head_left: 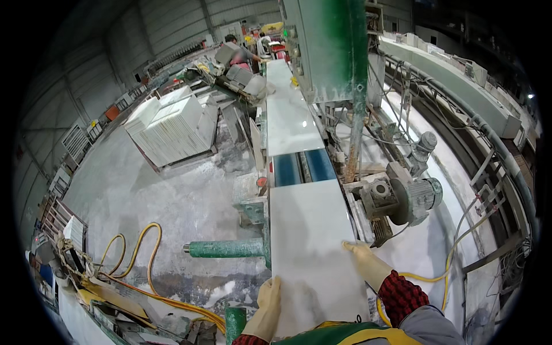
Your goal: The person guides large white stone slabs through a conveyor system in a factory. They use both hands to position and move the slabs along the rollers, ensuring they pass through the machinery correctly. Other workers and a forklift are visible in the background.
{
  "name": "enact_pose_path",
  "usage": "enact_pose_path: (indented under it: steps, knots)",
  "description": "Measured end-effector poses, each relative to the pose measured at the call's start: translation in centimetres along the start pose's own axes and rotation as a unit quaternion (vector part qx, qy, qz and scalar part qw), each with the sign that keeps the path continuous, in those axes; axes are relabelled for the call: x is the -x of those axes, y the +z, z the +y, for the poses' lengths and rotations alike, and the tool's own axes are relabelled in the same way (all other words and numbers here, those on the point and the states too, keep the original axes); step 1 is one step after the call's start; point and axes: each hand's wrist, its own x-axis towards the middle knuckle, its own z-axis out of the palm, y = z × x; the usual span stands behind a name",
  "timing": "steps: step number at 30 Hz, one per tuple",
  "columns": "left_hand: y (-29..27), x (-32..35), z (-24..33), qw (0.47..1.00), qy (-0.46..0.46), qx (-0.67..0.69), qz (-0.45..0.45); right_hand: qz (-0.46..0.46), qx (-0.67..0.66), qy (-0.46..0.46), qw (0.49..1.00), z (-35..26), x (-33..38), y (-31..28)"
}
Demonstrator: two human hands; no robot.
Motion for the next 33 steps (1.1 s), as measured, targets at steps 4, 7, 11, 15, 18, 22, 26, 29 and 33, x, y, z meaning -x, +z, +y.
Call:
enact_pose_path:
  steps: [4,7,11,15,18,22,26,29,33]
  knots:
    - [0.0,-5.1,-0.1,1.0,0.017,0.008,-0.001,-0.027,0.279,-0.266,0.922,-4.0,1.3,-0.5]
    - [1.0,-7.8,1.8,0.998,-0.017,0.037,-0.058,-0.082,0.02,0.004,0.996,2.5,5.3,-1.3]
    - [0.3,-9.1,3.2,0.978,-0.043,0.161,-0.125,-0.202,0.193,0.029,0.96,0.0,10.1,-3.2]
    - [-0.6,-7.9,1.1,0.92,-0.154,0.292,-0.208,-0.127,0.105,0.207,0.964,2.0,7.9,-1.7]
    - [-1.0,-9.1,-0.9,0.962,0.031,-0.035,-0.269,-0.076,-0.129,0.232,0.961,1.2,4.7,0.0]
    - [-0.2,-9.0,2.6,0.971,0.084,-0.153,-0.163,-0.096,0.18,0.059,0.977,2.7,3.2,0.2]
    - [0.2,-8.8,3.3,0.984,-0.051,0.068,-0.158,-0.093,0.055,0.173,0.979,2.6,4.0,-0.1]
    - [1.7,-7.4,2.8,0.954,-0.167,0.217,-0.124,-0.079,-0.142,0.331,0.93,-4.0,4.2,1.5]
    - [2.4,-7.9,-0.9,0.921,-0.134,0.34,-0.133,-0.226,-0.421,0.317,0.819,4.3,5.7,0.2]
